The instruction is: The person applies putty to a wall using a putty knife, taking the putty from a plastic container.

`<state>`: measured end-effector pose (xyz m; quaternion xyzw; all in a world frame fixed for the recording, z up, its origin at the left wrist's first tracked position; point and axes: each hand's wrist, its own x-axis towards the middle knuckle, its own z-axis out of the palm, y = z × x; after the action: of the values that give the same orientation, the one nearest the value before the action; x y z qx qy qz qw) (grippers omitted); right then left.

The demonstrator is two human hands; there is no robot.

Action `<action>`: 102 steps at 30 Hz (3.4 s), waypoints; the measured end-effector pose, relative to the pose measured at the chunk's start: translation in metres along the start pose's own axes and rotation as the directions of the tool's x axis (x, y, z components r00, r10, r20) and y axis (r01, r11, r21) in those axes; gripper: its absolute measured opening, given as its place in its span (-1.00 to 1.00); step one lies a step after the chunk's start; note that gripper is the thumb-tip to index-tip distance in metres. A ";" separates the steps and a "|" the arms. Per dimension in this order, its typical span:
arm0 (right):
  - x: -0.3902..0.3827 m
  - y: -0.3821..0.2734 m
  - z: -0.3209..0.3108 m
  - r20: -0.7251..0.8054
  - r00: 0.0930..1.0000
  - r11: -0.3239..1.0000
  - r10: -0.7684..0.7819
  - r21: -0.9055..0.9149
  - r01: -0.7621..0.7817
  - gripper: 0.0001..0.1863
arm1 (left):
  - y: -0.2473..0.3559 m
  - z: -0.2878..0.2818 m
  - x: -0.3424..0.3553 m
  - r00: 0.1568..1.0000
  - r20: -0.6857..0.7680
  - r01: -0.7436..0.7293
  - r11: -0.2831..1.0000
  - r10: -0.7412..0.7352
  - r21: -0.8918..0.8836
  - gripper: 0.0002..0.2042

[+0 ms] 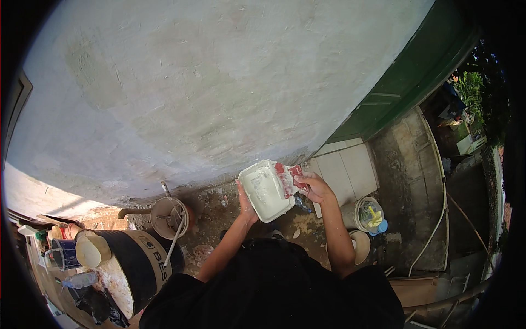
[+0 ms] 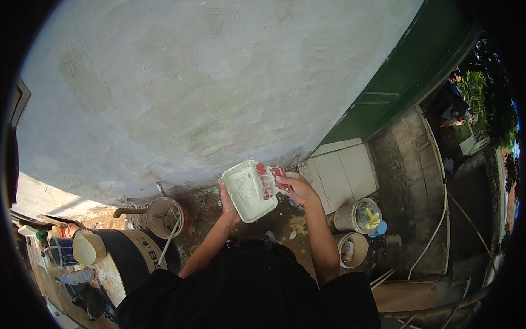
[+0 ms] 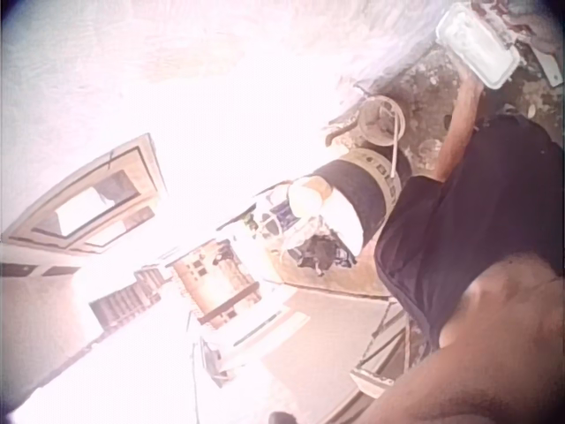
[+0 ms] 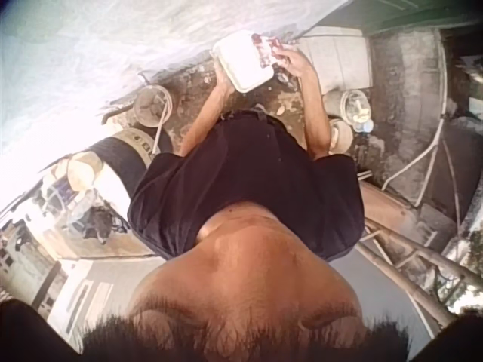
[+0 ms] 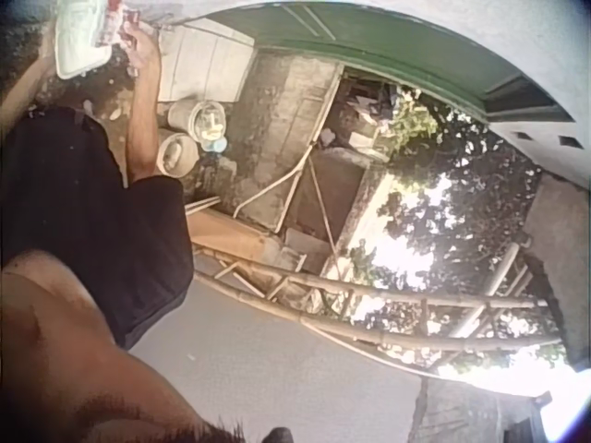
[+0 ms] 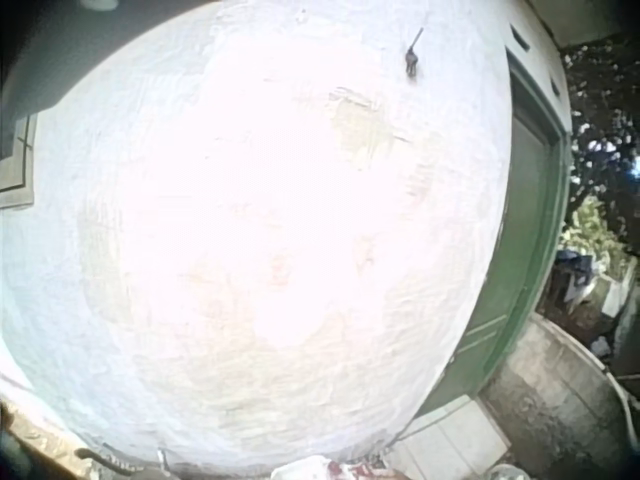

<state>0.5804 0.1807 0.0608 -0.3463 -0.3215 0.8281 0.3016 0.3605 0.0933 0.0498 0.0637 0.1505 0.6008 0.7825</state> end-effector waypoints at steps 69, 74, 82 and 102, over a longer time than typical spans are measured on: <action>0.103 -0.289 0.187 0.890 0.062 -0.880 -0.452 -0.432 -0.198 -0.69 | 0.030 -0.050 -0.003 0.956 -0.136 -0.247 0.963 0.261 0.110 -0.11; 0.048 -0.354 0.213 0.866 -0.164 -0.846 -0.472 -0.498 -0.193 -0.72 | 0.031 -0.055 -0.007 0.956 -0.136 -0.244 0.962 0.259 0.119 -0.12; 0.017 -0.467 0.249 0.903 -0.134 -0.864 -0.408 -0.429 -0.264 -0.80 | 0.027 -0.050 -0.015 0.947 -0.150 -0.266 0.956 0.283 0.123 -0.13; 0.120 -0.257 0.179 0.925 0.037 -0.925 -0.378 -0.376 -0.048 -0.75 | 0.034 -0.057 -0.015 0.939 -0.180 -0.274 0.953 0.293 0.128 -0.08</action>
<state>0.4450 0.3660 0.3047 -0.1624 -0.8162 -0.3835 0.4004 0.3077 0.0830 0.0074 0.0644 0.2464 0.7023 0.6648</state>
